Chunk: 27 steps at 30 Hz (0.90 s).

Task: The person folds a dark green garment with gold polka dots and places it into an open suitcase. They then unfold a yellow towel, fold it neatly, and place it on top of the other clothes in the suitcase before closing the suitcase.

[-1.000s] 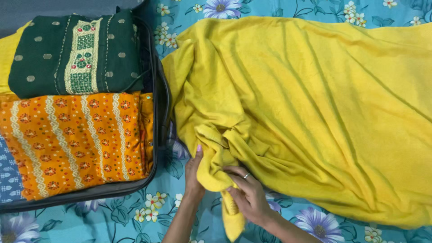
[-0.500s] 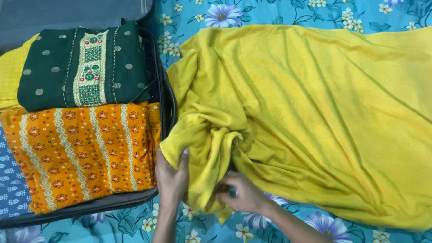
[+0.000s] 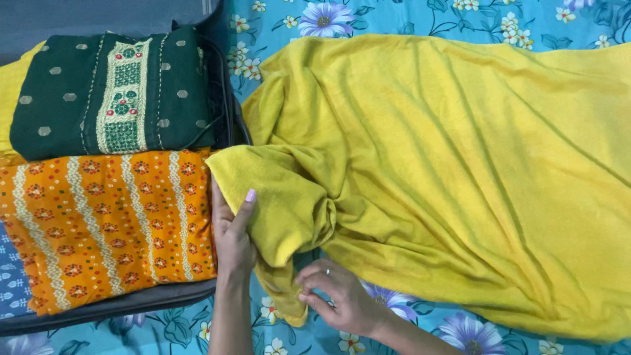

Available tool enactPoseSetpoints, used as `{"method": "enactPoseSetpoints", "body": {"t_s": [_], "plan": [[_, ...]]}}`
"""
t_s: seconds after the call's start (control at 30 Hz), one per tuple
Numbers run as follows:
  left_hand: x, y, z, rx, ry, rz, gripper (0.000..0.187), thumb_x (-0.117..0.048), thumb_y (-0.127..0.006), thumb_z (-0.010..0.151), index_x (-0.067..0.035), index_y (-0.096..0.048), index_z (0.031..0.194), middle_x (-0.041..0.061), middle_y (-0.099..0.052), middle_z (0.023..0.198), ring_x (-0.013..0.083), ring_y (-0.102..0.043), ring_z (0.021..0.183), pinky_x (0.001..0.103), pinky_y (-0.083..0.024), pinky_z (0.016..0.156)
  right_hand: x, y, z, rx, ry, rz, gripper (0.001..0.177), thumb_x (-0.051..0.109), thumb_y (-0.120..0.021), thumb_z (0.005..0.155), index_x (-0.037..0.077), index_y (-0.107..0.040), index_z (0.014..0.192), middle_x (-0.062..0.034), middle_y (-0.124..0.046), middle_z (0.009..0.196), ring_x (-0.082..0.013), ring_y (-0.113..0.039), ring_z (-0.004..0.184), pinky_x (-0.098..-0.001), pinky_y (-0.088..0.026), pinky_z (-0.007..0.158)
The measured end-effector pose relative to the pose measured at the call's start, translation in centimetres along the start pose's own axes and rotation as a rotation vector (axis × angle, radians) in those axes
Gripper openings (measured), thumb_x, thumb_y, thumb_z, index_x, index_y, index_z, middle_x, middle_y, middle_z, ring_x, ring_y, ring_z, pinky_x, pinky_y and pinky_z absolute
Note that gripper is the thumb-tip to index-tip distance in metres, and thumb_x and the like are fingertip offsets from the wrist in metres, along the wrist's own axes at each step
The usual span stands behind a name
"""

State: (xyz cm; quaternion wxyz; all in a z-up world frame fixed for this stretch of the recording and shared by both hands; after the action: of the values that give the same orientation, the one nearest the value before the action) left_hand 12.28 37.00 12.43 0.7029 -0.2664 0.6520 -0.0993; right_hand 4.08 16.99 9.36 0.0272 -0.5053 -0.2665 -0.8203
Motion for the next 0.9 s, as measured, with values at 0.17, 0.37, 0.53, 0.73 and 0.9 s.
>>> {"method": "enactPoseSetpoints", "body": {"t_s": [0.17,0.37,0.53,0.73,0.9], "plan": [[0.4,1.5,-0.5,-0.141,-0.022,-0.055,0.056,-0.003,-0.056,0.102,-0.002,-0.041,0.156,0.013,-0.062,0.14,0.0219,-0.065,0.122,0.039,-0.056,0.104,-2.9,1.9,2.3,-0.41,-0.187,-0.24,0.05,0.016,-0.08,0.078,-0.001,-0.058,0.12,-0.0211,-0.063,0.113,-0.0359,-0.062,0.101,-0.0414,-0.051,0.085],[-0.3,1.6,1.4,-0.15,-0.153,-0.115,0.055,-0.003,-0.057,0.105,-0.002,-0.041,0.158,0.013,-0.063,0.14,0.0212,-0.066,0.122,0.037,-0.055,0.109,-2.4,-7.0,-1.8,0.307,-0.19,0.312,0.033,0.012,-0.067,0.098,0.001,-0.064,0.129,-0.0166,-0.071,0.12,-0.0299,-0.071,0.111,-0.0379,-0.056,0.094],[-0.6,1.3,2.4,-0.089,-0.174,0.065,0.055,-0.004,-0.058,0.106,-0.001,-0.042,0.158,0.013,-0.061,0.145,0.0191,-0.063,0.127,0.035,-0.052,0.111,0.7,-8.5,-1.4,0.48,-0.184,0.426,0.052,0.014,-0.07,0.096,0.003,-0.056,0.145,-0.0183,-0.059,0.138,-0.0328,-0.058,0.129,-0.0429,-0.048,0.109],[1.7,-0.4,1.2,-0.05,-0.129,0.226,0.055,-0.005,-0.054,0.104,-0.003,-0.04,0.158,0.01,-0.056,0.151,0.018,-0.057,0.132,0.032,-0.046,0.111,-3.4,-3.0,-3.5,0.24,-0.236,-0.383,0.053,0.019,-0.082,0.07,0.006,-0.068,0.119,-0.0177,-0.062,0.117,-0.0358,-0.053,0.12,-0.0513,-0.04,0.098],[6.8,-5.6,-2.5,0.215,-0.213,0.624,0.053,-0.002,-0.06,0.098,0.0,-0.052,0.151,0.016,-0.057,0.141,0.0261,-0.049,0.136,0.036,-0.032,0.119,-11.8,-1.8,-7.7,0.492,-0.481,-0.07,0.018,0.009,-0.07,0.086,0.006,-0.077,0.102,-0.0084,-0.074,0.099,-0.0238,-0.07,0.094,-0.0382,-0.056,0.085]]}}
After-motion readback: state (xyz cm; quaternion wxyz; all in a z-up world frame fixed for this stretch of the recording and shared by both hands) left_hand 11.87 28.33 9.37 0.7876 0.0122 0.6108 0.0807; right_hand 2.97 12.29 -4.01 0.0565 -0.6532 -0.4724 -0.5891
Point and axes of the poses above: each hand's wrist, its own z-axis towards the middle knuckle, its own y-axis out of the back of the hand, x = y × z, the point moved 4 cm from there along z, towards the middle knuckle
